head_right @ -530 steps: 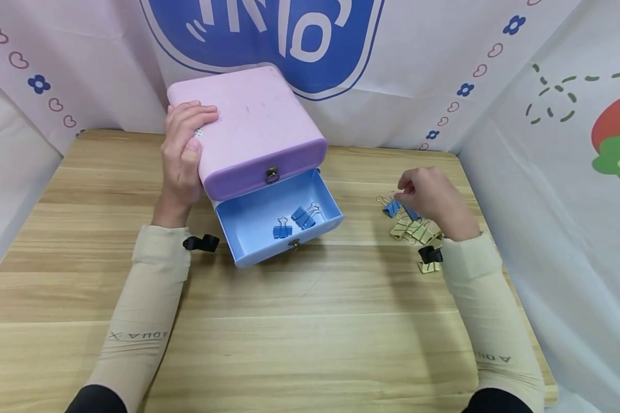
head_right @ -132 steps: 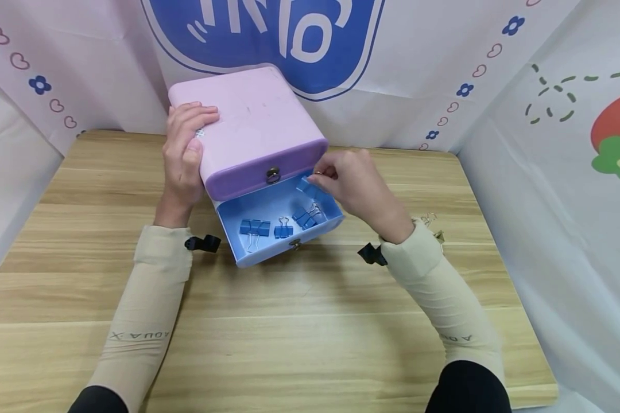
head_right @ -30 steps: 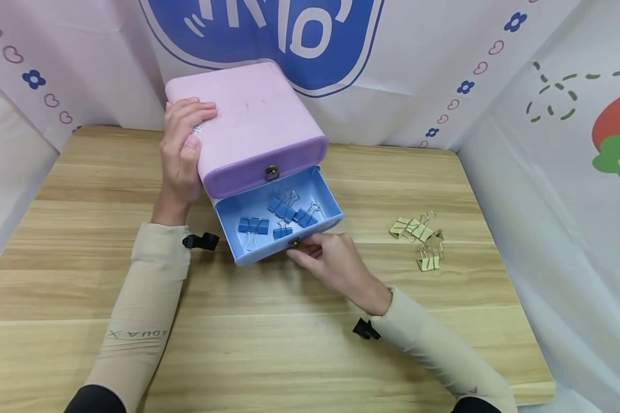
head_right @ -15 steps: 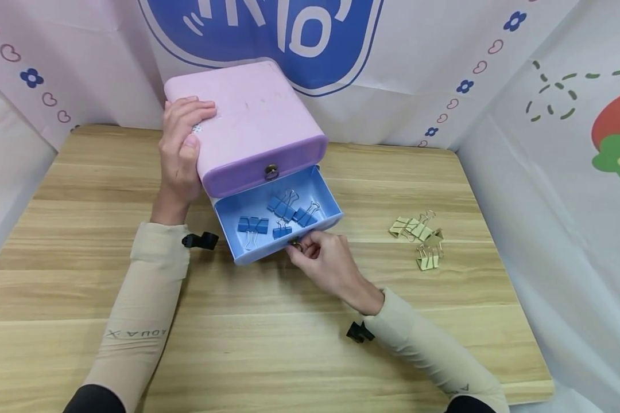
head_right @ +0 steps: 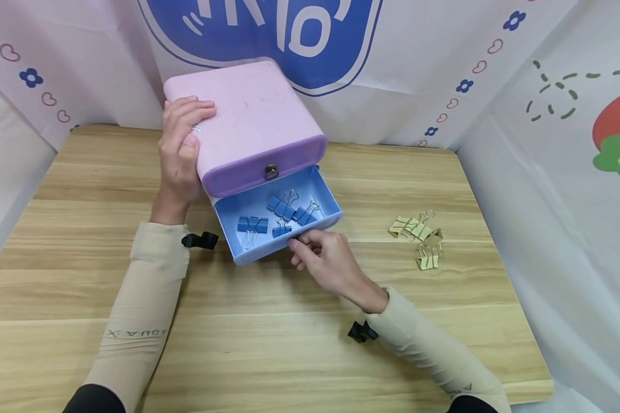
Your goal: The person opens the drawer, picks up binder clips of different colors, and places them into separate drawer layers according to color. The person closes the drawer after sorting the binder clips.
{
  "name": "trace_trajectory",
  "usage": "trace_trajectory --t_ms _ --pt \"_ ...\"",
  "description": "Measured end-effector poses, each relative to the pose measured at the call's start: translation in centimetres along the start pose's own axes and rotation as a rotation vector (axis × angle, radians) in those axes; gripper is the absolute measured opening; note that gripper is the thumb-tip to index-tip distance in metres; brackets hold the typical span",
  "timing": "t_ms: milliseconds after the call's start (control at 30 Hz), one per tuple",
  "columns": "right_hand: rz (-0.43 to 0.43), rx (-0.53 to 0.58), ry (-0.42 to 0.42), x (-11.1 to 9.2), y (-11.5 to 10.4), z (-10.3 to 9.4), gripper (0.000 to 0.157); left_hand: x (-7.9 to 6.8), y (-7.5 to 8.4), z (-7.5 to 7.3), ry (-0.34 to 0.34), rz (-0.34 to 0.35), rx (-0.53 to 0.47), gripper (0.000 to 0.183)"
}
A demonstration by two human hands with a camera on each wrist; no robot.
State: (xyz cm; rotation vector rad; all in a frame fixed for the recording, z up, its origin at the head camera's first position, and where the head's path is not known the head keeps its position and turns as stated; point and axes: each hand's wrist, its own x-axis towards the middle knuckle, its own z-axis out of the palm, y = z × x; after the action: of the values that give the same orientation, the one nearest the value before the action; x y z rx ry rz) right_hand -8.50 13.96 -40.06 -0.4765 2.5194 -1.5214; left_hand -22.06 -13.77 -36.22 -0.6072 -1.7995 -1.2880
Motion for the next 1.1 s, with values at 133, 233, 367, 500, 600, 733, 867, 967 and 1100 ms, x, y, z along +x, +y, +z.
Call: trace_trajectory --t_ms 133,233,367,500,600,733,867,967,1100 --pt "-0.013 0.008 0.005 0.1 -0.4 -0.1 0.019 0.1 0.2 -0.1 0.001 0.000 -0.003 0.057" --pt "-0.019 0.006 0.012 0.3 -0.7 -0.2 0.018 0.1 0.6 -0.1 0.002 0.002 -0.005 0.057" --pt "-0.022 0.007 0.011 0.7 -0.8 -0.1 0.019 0.2 1.0 -0.2 0.003 0.003 -0.007 0.057" --pt "-0.028 0.008 0.020 1.1 -0.9 0.0 0.019 0.2 0.9 -0.2 -0.004 -0.003 0.000 0.057" --pt "-0.037 0.011 0.025 1.6 -0.9 0.1 0.020 0.2 0.7 -0.2 -0.004 -0.004 0.003 0.057" --pt "-0.041 0.012 0.030 2.3 -0.9 0.2 0.023 0.2 0.7 -0.2 0.001 -0.004 0.000 0.057" --pt "-0.051 0.004 0.038 2.9 -0.9 0.3 0.024 0.1 0.2 -0.2 0.000 -0.004 0.004 0.057" --pt "-0.065 -0.002 0.046 3.5 -1.0 0.4 0.023 0.0 -0.2 -0.1 -0.006 -0.005 0.009 0.057" --pt "-0.080 -0.011 0.048 4.2 -1.1 0.4 0.023 -0.1 -0.6 0.0 -0.003 -0.001 0.011 0.057"
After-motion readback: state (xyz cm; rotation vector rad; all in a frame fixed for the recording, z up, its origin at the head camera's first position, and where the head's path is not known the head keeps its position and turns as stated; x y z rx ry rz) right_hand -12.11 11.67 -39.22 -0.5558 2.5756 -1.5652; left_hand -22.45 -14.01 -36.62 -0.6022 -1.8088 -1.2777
